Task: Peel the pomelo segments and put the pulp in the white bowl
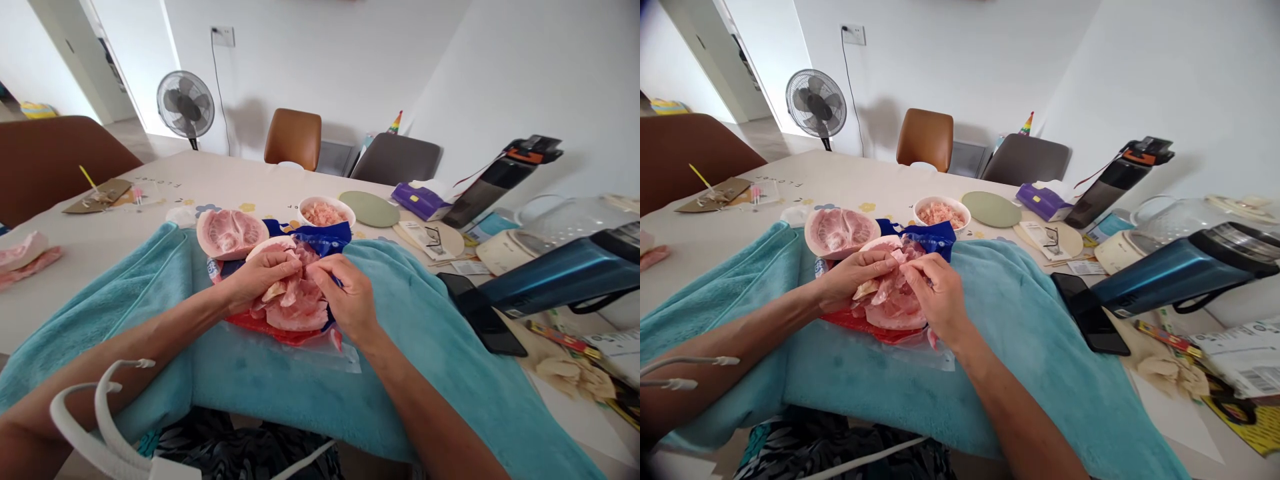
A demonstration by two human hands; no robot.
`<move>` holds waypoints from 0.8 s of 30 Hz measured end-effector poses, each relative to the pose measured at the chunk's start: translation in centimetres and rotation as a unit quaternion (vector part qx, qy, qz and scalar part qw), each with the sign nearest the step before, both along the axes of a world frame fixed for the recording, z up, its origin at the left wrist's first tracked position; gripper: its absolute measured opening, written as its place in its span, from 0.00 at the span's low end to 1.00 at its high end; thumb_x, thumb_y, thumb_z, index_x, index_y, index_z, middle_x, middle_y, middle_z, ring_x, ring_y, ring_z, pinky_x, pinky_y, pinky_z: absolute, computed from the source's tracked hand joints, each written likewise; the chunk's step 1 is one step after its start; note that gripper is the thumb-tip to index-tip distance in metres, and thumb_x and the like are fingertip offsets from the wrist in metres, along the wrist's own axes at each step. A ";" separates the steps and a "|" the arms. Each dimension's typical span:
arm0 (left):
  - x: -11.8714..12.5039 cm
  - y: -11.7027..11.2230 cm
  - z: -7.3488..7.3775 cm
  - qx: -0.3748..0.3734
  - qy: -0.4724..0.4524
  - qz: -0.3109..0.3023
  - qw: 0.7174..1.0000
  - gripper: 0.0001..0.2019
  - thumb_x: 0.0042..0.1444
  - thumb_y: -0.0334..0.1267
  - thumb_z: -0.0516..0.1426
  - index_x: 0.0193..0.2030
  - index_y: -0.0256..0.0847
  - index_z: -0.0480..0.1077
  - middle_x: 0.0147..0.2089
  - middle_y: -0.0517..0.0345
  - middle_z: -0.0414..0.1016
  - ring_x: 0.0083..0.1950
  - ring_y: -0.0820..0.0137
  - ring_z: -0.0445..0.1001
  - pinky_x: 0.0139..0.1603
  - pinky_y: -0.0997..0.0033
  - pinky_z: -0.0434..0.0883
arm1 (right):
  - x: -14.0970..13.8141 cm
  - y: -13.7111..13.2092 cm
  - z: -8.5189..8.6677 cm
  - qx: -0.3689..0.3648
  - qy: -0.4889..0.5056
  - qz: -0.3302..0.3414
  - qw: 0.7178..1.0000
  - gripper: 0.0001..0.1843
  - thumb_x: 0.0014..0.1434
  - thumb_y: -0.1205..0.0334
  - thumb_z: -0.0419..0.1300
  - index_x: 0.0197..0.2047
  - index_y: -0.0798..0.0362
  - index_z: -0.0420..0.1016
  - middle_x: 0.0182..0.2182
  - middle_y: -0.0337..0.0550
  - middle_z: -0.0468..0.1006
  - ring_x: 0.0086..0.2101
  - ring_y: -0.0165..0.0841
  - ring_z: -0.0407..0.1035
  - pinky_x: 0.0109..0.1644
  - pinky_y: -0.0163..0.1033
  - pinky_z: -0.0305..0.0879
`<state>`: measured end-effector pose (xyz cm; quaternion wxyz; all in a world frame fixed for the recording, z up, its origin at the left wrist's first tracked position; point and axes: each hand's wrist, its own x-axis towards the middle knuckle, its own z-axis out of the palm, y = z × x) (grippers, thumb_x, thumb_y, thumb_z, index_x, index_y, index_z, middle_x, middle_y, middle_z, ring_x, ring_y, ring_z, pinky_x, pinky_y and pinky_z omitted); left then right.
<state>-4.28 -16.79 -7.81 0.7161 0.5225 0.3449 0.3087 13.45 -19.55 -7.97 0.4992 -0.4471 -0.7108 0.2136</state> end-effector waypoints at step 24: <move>-0.9 0.2 0.5 0.014 -0.155 0.021 0.988 0.09 0.56 0.40 0.61 0.42 0.40 0.69 0.23 0.62 0.75 0.13 0.79 0.63 0.10 0.83 0.59 | 0.5 0.0 -0.1 -0.079 0.028 0.012 0.996 0.09 0.61 0.59 0.57 0.40 0.48 0.79 0.40 0.41 0.81 0.40 0.34 0.73 0.46 0.40 0.68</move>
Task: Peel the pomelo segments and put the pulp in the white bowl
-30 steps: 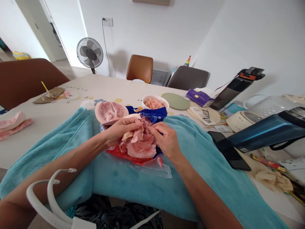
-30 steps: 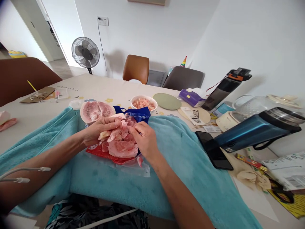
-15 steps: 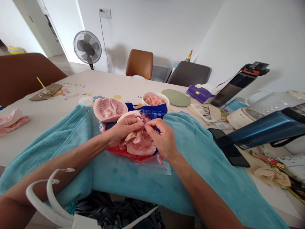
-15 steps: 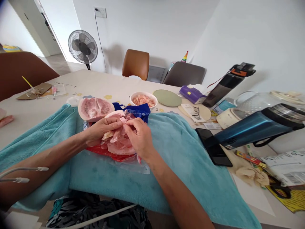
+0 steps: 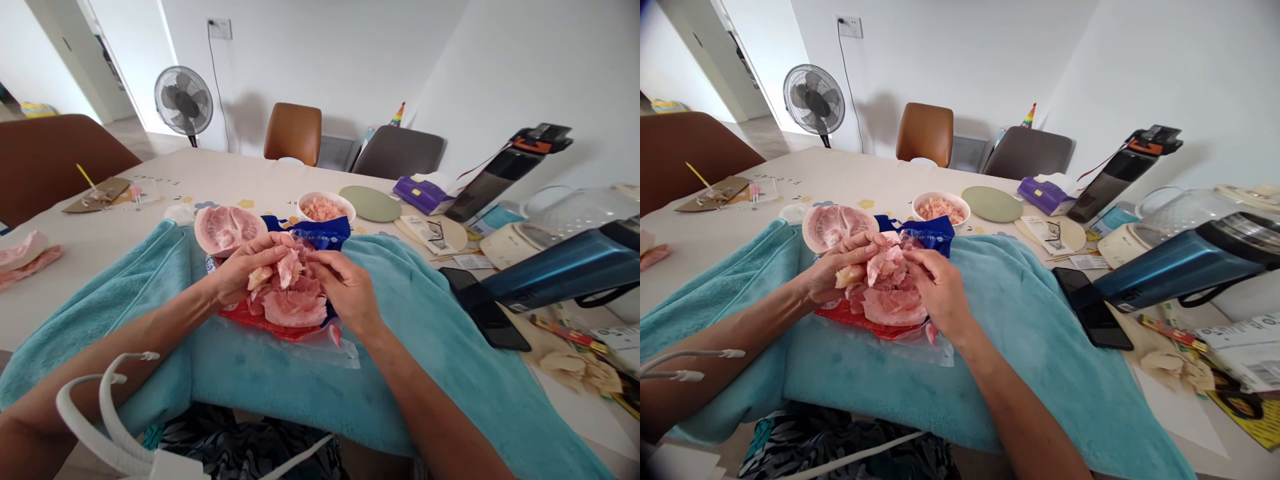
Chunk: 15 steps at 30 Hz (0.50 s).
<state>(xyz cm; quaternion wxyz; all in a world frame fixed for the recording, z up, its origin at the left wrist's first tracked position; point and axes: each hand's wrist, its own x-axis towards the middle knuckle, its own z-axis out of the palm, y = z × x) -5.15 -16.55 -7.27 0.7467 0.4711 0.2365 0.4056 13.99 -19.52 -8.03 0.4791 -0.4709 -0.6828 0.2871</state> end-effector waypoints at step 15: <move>0.5 -0.6 0.2 0.071 0.084 -0.022 0.994 0.11 0.54 0.39 0.64 0.39 0.37 0.68 0.26 0.57 0.78 0.21 0.77 0.72 0.21 0.83 0.65 | -0.5 -1.1 0.4 0.016 0.051 0.039 0.998 0.11 0.54 0.65 0.63 0.42 0.48 0.75 0.38 0.38 0.80 0.35 0.30 0.74 0.38 0.37 0.70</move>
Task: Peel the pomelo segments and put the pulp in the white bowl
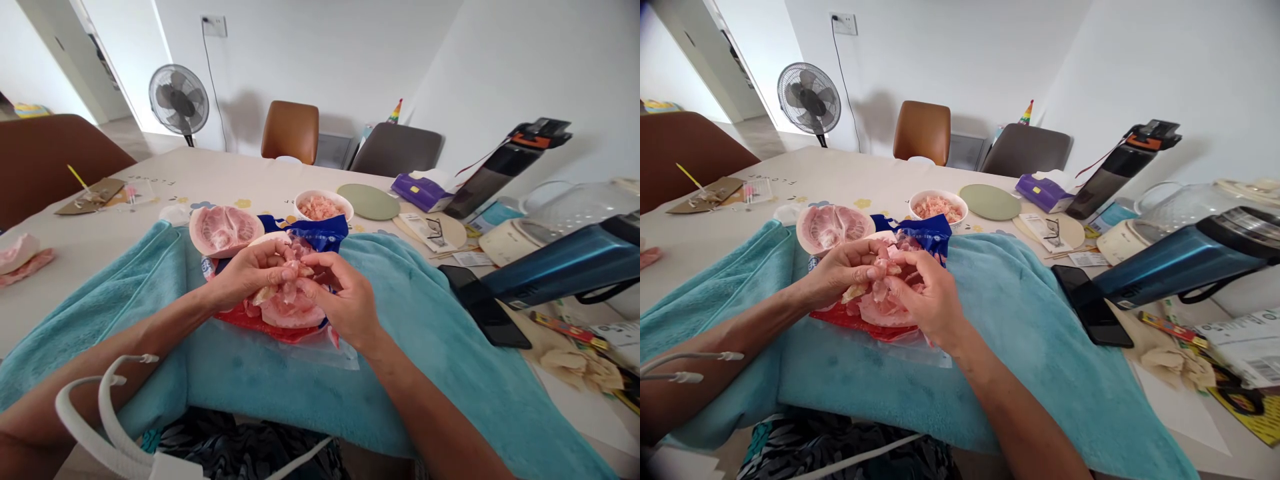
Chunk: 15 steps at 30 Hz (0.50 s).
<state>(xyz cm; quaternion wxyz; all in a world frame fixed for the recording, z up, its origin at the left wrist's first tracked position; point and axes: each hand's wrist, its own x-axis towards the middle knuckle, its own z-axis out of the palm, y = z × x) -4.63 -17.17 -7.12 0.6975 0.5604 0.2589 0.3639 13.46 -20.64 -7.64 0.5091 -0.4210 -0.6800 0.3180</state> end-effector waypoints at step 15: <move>-0.9 0.5 -0.5 -0.040 0.056 -0.009 0.998 0.11 0.46 0.41 0.68 0.29 0.35 0.75 0.23 0.60 0.76 0.16 0.81 0.65 0.16 0.82 0.61 | -0.7 -0.5 0.6 -0.167 0.169 0.055 0.970 0.05 0.47 0.64 0.65 0.31 0.52 0.76 0.25 0.35 0.76 0.23 0.26 0.71 0.29 0.34 0.70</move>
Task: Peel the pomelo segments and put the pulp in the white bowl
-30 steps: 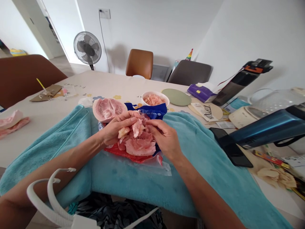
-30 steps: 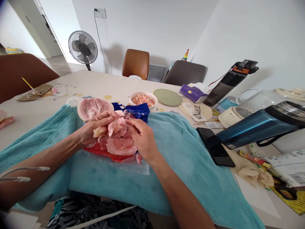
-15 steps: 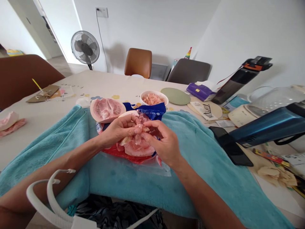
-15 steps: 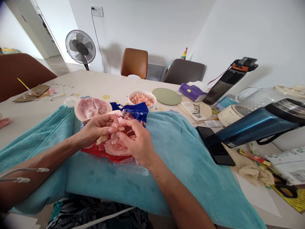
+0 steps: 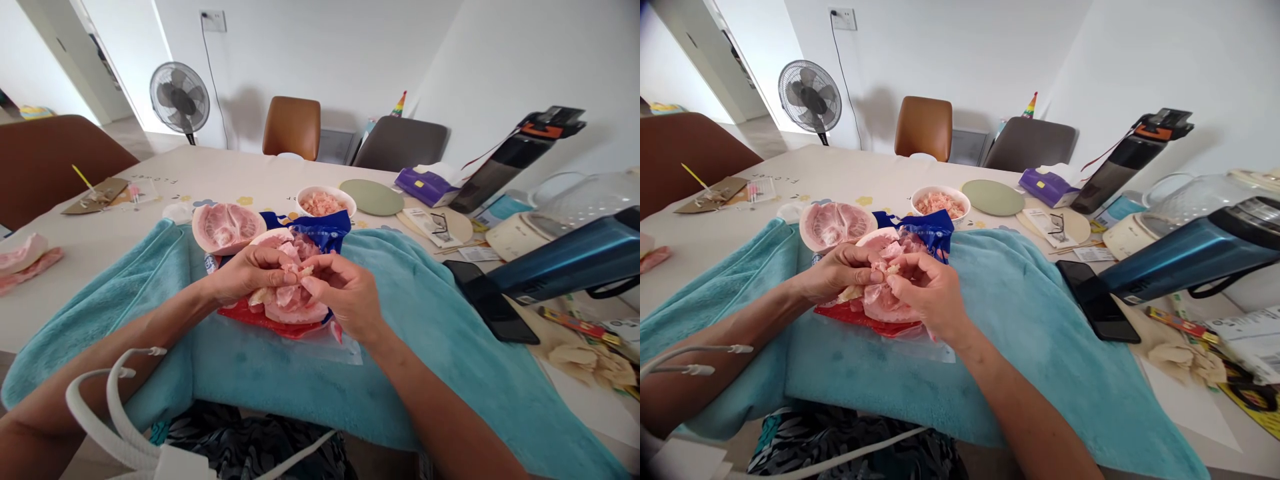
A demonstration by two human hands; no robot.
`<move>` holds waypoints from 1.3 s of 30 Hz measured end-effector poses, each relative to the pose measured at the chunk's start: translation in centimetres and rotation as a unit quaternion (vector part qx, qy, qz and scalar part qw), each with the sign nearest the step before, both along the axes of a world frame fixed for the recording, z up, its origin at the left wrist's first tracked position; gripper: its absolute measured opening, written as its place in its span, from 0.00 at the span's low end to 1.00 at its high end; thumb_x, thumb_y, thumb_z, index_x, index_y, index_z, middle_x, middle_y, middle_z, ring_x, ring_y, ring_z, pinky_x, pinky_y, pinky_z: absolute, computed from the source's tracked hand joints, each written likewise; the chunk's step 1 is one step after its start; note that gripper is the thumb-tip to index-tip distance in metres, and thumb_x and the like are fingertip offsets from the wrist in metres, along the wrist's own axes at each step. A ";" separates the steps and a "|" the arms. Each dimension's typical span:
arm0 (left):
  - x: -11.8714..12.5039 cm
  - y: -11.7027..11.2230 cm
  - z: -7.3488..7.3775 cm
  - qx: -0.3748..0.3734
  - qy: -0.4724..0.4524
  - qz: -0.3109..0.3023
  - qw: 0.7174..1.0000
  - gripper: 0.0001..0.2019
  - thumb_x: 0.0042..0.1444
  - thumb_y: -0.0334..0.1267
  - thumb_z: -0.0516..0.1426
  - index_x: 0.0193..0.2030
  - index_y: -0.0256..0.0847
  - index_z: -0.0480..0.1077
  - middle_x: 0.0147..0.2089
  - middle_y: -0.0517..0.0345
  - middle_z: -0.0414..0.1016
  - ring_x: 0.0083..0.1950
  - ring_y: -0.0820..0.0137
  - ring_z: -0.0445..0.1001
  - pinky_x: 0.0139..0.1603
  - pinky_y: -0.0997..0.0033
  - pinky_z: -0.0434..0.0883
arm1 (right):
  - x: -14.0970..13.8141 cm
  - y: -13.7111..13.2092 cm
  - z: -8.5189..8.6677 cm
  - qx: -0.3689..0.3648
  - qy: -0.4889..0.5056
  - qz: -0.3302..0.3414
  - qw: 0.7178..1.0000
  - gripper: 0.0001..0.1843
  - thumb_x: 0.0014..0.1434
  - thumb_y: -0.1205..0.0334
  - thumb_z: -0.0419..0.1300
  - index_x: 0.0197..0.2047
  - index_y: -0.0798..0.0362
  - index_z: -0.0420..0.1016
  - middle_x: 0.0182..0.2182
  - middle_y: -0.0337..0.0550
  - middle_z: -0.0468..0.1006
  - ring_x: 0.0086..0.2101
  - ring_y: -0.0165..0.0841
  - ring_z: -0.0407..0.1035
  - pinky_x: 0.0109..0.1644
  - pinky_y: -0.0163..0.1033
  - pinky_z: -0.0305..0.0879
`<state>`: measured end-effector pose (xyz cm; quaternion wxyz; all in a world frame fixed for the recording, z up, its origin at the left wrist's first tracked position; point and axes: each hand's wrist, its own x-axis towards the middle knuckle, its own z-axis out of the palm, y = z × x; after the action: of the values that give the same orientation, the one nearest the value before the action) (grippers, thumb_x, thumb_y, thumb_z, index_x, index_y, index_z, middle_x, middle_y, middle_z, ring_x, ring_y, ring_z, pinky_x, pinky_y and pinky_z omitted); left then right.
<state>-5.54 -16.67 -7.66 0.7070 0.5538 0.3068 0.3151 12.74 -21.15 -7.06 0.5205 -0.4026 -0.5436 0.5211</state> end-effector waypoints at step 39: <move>0.1 1.3 1.3 -0.044 -0.050 0.006 0.998 0.10 0.45 0.39 0.67 0.29 0.37 0.73 0.17 0.62 0.71 0.13 0.79 0.62 0.10 0.83 0.54 | 1.3 1.4 -0.2 -0.078 0.197 0.006 0.977 0.06 0.50 0.61 0.67 0.32 0.53 0.79 0.28 0.38 0.79 0.25 0.27 0.72 0.25 0.34 0.74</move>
<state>-5.46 -15.37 -6.33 0.7431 0.5040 0.2879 0.3330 14.08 -19.77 -7.23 0.5814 -0.3276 -0.3906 0.6341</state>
